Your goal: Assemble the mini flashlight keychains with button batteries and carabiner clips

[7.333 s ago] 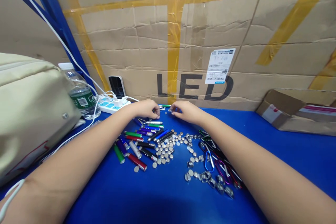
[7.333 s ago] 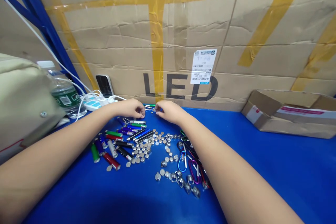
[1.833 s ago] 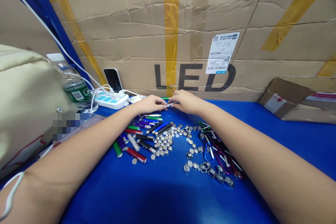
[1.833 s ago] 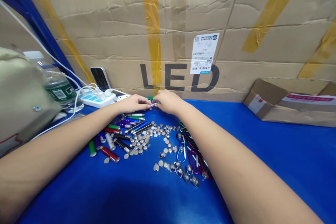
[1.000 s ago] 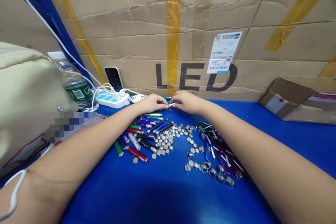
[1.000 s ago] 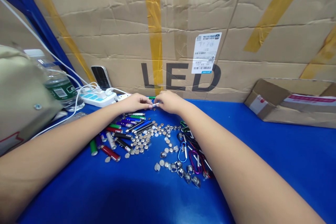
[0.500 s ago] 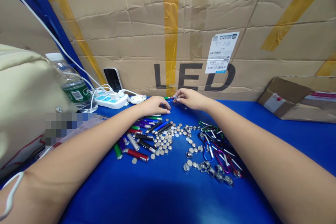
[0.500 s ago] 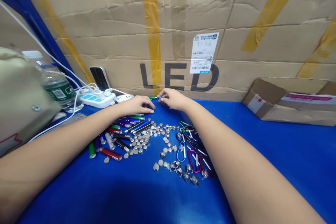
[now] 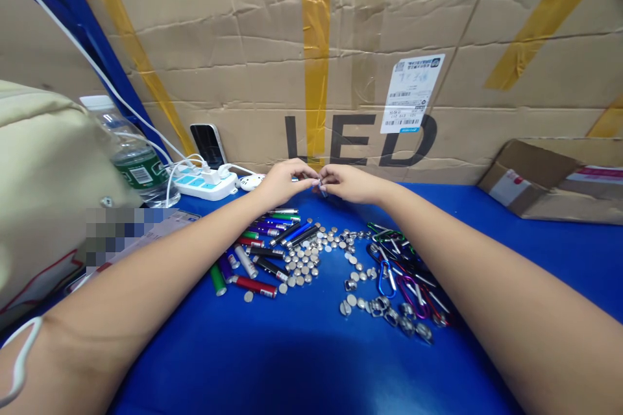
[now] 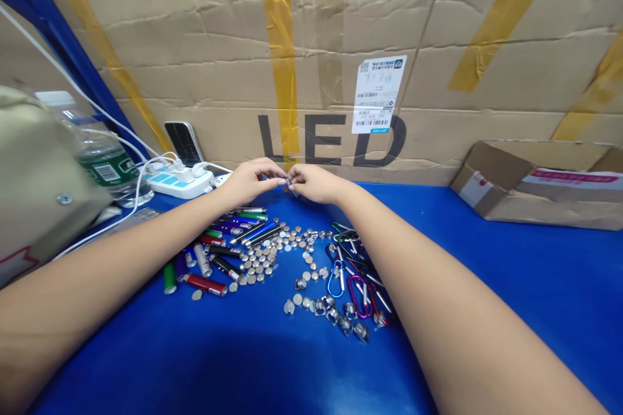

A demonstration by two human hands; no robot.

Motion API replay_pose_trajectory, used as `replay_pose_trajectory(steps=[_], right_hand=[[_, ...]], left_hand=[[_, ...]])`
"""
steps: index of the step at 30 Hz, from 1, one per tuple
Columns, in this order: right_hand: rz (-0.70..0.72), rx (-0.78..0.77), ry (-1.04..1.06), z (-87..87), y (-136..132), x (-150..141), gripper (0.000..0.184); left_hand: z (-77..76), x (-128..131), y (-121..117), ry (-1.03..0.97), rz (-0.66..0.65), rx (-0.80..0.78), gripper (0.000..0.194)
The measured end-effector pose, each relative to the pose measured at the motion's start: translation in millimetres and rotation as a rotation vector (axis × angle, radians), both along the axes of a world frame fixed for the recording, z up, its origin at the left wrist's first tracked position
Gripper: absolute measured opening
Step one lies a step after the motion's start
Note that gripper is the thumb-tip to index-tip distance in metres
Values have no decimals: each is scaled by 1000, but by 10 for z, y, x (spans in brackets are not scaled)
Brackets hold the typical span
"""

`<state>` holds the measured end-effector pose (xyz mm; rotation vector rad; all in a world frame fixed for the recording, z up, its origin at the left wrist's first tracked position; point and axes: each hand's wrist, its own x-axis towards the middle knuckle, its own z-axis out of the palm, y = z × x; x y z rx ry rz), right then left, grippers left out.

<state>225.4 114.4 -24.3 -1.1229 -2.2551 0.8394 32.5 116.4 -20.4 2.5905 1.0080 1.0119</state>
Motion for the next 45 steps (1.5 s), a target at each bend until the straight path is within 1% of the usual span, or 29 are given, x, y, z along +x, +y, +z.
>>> replay_pose_trajectory(steps=[5, 7, 9, 11, 14, 16, 18, 22, 24, 26, 28, 30, 32, 35, 38, 41, 43, 45], right_hand=[[31, 0, -6, -4, 6, 1, 8], [20, 4, -15, 4, 4, 9, 9], [-5, 13, -19, 11, 8, 27, 10], [-29, 21, -12, 10, 22, 52, 11], [-40, 47, -5, -5, 51, 87, 12], [-37, 67, -12, -14, 61, 95, 13], [-36, 71, -19, -17, 57, 87, 14], [-24, 63, -29, -4, 29, 38, 15], [-12, 71, -40, 7, 17, 16, 15], [-1, 85, -51, 21, 4, -1, 15], [2, 105, -73, 40, -15, -13, 16], [-15, 127, -109, 60, -38, -26, 14], [-31, 126, -125, 75, -60, -38, 10], [-22, 91, -97, 82, -79, -50, 9], [-19, 74, -73, 79, -85, -48, 9], [-22, 49, -44, 75, -87, -42, 8], [-17, 21, -15, 72, -81, -43, 9], [-10, -1, 25, 67, -68, -45, 10]], left_hand=[[-24, -5, 23, -13, -59, -16, 17], [19, -15, 23, -8, -38, -46, 20], [105, -29, 5, 37, 6, -97, 23], [213, -42, -36, 178, 3, -174, 22], [330, -34, -122, 502, -102, -281, 16], [343, -6, -175, 637, -133, -301, 16], [312, 27, -209, 692, -157, -304, 19], [227, 68, -220, 688, -188, -288, 16], [220, 67, -210, 685, -179, -262, 15], [248, 51, -194, 654, -176, -238, 16], [298, 23, -170, 559, -153, -193, 16], [347, -11, -139, 441, -107, -118, 20], [371, -43, -102, 387, -67, -40, 22], [351, -72, -49, 435, -53, 52, 21], [306, -75, -13, 462, -68, 118, 20], [293, -67, 3, 444, -82, 141, 19], [302, -75, 14, 428, -89, 124, 19], [304, -107, 42, 396, -64, 96, 20]])
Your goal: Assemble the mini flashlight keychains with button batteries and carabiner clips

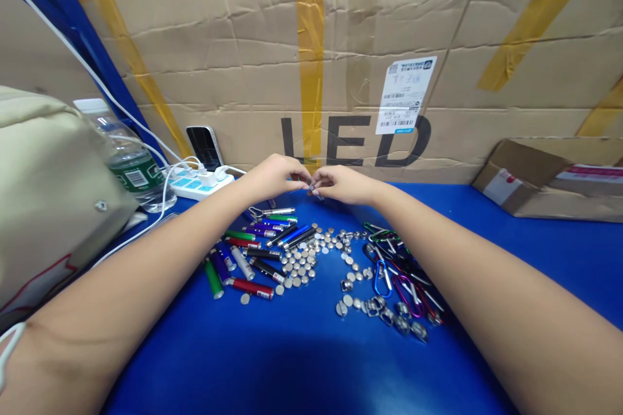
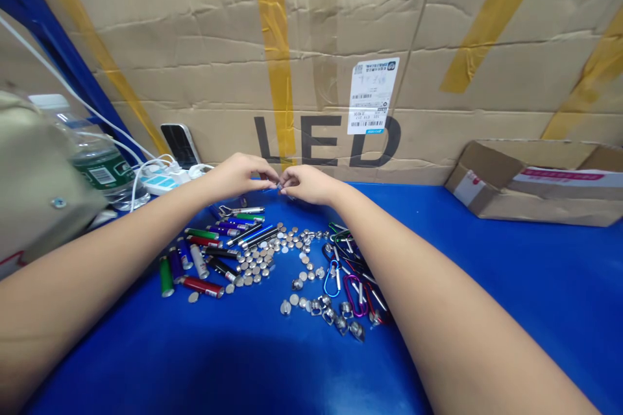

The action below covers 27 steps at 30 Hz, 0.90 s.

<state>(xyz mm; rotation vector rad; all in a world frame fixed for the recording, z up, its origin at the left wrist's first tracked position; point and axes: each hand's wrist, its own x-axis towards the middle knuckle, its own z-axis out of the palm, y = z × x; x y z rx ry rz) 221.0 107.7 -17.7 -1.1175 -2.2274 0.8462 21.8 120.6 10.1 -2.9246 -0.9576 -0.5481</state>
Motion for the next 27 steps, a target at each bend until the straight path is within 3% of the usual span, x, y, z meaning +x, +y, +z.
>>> replay_pose_trajectory(steps=[5, 9, 13, 17, 23, 27], right_hand=[[-28, 25, 48, -7, 30, 10, 13], [-43, 14, 30, -1, 23, 16, 13], [-36, 17, 5, -5, 15, 4, 14], [-35, 36, -23, -17, 12, -6, 14], [-41, 5, -34, -18, 14, 1, 14], [-15, -64, 25, -42, 37, -7, 15]], left_hand=[[-157, -179, 179, 51, 164, 60, 25], [-368, -279, 328, 268, 172, 93, 30], [-425, -259, 344, 311, 221, 84, 26], [-373, -207, 266, 143, 227, -31, 23], [-256, -135, 164, -353, 285, -325, 30], [-172, -74, 106, -515, 234, -383, 34]])
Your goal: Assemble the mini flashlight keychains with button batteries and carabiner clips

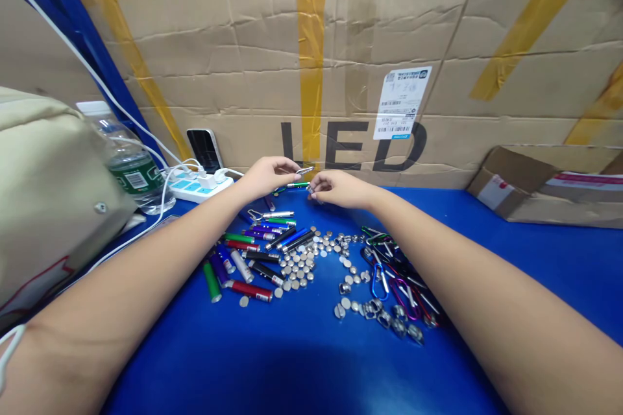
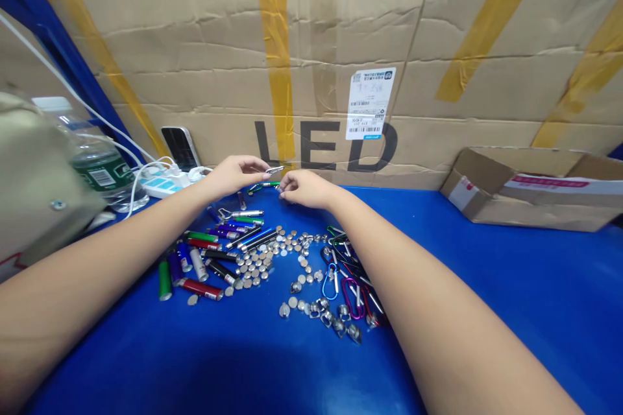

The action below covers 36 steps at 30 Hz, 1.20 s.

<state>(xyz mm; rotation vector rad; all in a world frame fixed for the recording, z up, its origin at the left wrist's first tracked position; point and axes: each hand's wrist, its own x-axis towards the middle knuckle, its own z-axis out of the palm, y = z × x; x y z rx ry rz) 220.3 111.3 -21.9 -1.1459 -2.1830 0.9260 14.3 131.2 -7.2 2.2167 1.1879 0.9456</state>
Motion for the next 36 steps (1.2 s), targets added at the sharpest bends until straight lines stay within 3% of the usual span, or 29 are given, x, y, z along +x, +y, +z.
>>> replay_pose_trajectory(steps=[7, 21, 29, 36], right_hand=[[60, -20, 104, -24, -8, -41, 11], [28, 65, 133, -52, -10, -49, 9], [81, 215, 187, -67, -40, -74, 13], [43, 229, 172, -113, 1, -86, 11]], left_hand=[[41, 34, -53, 15, -137, -1, 32], [72, -3, -42, -56, -62, -38, 39], [38, -16, -10, -115, -71, -101, 42], [55, -29, -6, -59, -72, -70, 39]])
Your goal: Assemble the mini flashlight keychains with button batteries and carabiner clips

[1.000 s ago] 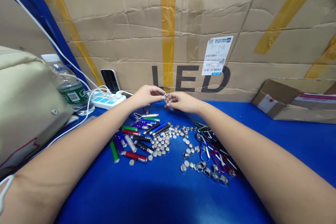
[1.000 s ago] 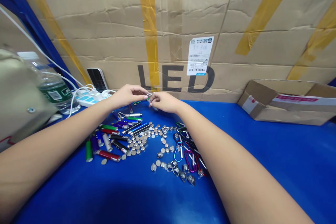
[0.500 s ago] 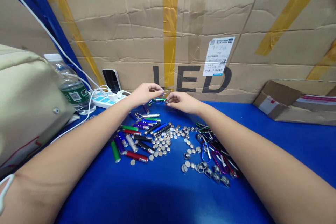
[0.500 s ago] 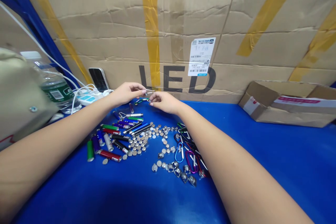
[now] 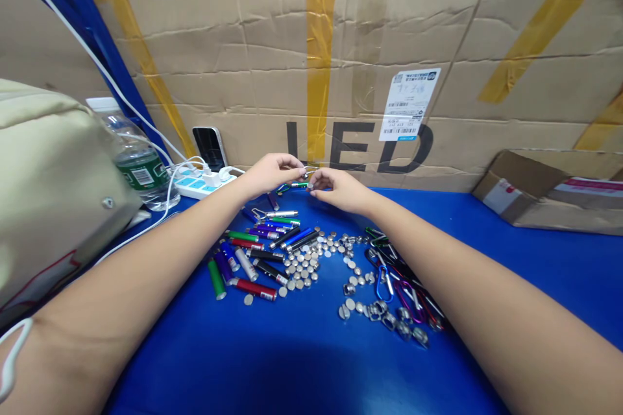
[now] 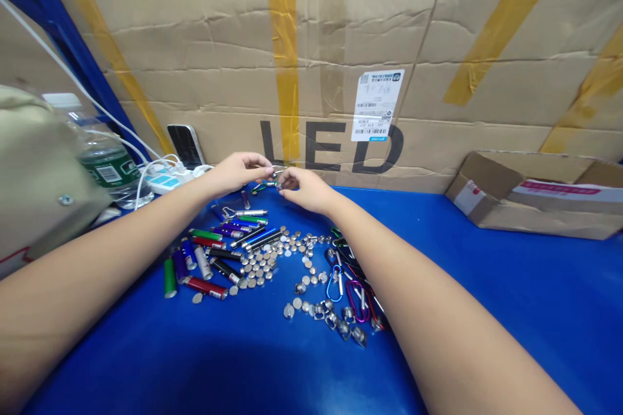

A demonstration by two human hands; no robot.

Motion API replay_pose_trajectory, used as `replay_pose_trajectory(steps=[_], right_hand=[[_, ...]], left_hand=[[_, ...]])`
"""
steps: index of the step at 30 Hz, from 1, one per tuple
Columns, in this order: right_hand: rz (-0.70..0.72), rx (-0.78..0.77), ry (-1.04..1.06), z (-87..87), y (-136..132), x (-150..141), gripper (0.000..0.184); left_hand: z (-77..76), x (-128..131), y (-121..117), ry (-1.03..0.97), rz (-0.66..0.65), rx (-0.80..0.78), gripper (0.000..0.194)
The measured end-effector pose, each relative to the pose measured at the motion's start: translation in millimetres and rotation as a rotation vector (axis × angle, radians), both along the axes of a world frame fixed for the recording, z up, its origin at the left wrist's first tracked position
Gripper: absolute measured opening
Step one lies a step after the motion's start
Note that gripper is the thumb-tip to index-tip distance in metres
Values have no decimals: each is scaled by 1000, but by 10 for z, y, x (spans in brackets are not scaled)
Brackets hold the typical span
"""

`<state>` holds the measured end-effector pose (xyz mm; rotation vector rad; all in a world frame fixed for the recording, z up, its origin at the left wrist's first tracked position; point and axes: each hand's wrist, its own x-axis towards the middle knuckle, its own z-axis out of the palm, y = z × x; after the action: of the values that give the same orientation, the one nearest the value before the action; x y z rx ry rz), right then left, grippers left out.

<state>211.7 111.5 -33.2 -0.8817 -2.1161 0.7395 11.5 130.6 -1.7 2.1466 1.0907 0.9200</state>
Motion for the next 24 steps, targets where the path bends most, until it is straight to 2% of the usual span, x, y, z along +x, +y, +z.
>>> replay_pose_trajectory(steps=[7, 15, 20, 24], right_hand=[[-84, -25, -50, 14, -5, 11, 11], [-91, 14, -20, 26, 24, 20, 16], [-96, 2, -9, 13, 47, 26, 13], [-86, -20, 20, 21, 41, 26, 10]], left_hand=[[14, 21, -4, 51, -22, 23, 34], [-5, 30, 26, 8, -15, 24, 30], [8, 40, 0, -2, -61, -33, 33], [29, 37, -13, -21, -48, -50, 35]])
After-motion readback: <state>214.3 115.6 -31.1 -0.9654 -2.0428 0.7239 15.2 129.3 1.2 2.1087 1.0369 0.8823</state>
